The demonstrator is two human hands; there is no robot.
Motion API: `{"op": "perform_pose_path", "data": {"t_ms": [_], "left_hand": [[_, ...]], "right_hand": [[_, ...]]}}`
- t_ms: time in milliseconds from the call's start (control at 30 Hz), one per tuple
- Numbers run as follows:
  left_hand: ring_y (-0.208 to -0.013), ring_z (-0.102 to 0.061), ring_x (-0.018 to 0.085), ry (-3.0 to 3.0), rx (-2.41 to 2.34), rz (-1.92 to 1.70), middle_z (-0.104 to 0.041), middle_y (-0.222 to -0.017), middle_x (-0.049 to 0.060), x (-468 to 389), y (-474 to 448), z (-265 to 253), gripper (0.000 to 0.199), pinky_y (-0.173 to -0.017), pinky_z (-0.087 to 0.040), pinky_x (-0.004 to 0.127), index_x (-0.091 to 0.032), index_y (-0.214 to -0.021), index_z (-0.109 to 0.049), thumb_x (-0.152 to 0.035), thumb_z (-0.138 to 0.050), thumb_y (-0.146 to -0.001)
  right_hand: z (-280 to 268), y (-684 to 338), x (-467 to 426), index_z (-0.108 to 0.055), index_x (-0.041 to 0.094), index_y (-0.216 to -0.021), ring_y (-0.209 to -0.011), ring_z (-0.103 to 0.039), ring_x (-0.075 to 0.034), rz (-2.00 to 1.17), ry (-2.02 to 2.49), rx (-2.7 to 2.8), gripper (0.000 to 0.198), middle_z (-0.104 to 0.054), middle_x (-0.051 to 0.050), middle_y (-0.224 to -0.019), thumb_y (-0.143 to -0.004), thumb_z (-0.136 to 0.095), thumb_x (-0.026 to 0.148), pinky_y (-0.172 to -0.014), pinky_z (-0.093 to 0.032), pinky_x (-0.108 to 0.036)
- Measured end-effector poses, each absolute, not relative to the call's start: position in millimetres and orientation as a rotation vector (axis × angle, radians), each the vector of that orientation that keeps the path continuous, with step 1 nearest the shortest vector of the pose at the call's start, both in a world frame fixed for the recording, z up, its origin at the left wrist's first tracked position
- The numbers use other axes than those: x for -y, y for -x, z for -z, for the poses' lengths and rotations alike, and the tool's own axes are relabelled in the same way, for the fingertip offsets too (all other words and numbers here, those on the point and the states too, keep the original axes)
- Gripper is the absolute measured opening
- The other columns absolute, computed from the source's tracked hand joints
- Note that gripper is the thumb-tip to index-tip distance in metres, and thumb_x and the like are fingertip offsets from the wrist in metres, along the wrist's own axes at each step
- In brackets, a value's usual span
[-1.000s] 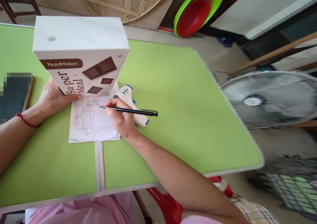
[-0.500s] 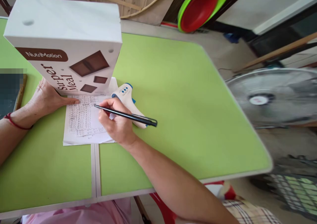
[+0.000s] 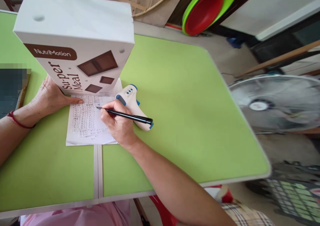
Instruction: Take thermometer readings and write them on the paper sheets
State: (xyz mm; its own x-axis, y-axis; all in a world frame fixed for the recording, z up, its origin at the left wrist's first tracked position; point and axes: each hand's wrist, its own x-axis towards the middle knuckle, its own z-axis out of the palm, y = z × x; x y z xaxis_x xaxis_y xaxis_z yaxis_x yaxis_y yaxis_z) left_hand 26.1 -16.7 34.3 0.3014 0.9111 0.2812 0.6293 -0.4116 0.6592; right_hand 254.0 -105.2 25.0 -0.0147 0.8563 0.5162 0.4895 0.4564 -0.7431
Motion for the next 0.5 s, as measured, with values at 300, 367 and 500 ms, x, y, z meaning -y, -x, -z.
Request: {"op": "perform_pose_path", "data": {"t_ms": [300, 367, 500], "left_hand": [[-0.134, -0.045, 0.047, -2.162, -1.464, -0.849, -0.05, -0.14, 0.012, 19.1, -29.7, -39.6, 0.088, -0.109, -0.038, 0.067, -0.026, -0.124, -0.05, -0.038, -0.097, -0.051], [-0.133, -0.046, 0.047, -2.165, -1.46, -0.853, -0.052, -0.137, 0.011, 18.8, -29.2, -39.1, 0.086, -0.109, -0.038, 0.068, -0.027, -0.123, -0.05, -0.038, -0.096, -0.051], [-0.133, -0.046, 0.049, -2.168, -1.458, -0.86, -0.053, -0.136, 0.012, 17.8, -27.8, -37.4, 0.086, -0.109, -0.038, 0.069, -0.027, -0.122, -0.051, -0.039, -0.096, -0.05]], "right_hand": [[-26.0, -254.2, 104.7, -0.058, 0.022, -0.078, -0.055, -0.053, -0.01, -0.423, 1.19, 1.725, 0.009, -0.062, 0.005, -0.066, -0.087, -0.06, 0.023, -0.051, -0.044, -0.024], [-26.4, -254.2, 104.8, -0.058, 0.022, -0.077, -0.056, -0.053, -0.01, -0.42, 1.188, 1.722, 0.009, -0.062, 0.005, -0.066, -0.086, -0.06, 0.022, -0.052, -0.044, -0.024], [-27.4, -254.2, 104.7, -0.055, 0.023, -0.074, -0.052, -0.049, -0.01, -0.457, 1.206, 1.716, 0.012, -0.057, 0.006, -0.061, -0.085, -0.06, 0.025, -0.05, -0.041, -0.025]]}}
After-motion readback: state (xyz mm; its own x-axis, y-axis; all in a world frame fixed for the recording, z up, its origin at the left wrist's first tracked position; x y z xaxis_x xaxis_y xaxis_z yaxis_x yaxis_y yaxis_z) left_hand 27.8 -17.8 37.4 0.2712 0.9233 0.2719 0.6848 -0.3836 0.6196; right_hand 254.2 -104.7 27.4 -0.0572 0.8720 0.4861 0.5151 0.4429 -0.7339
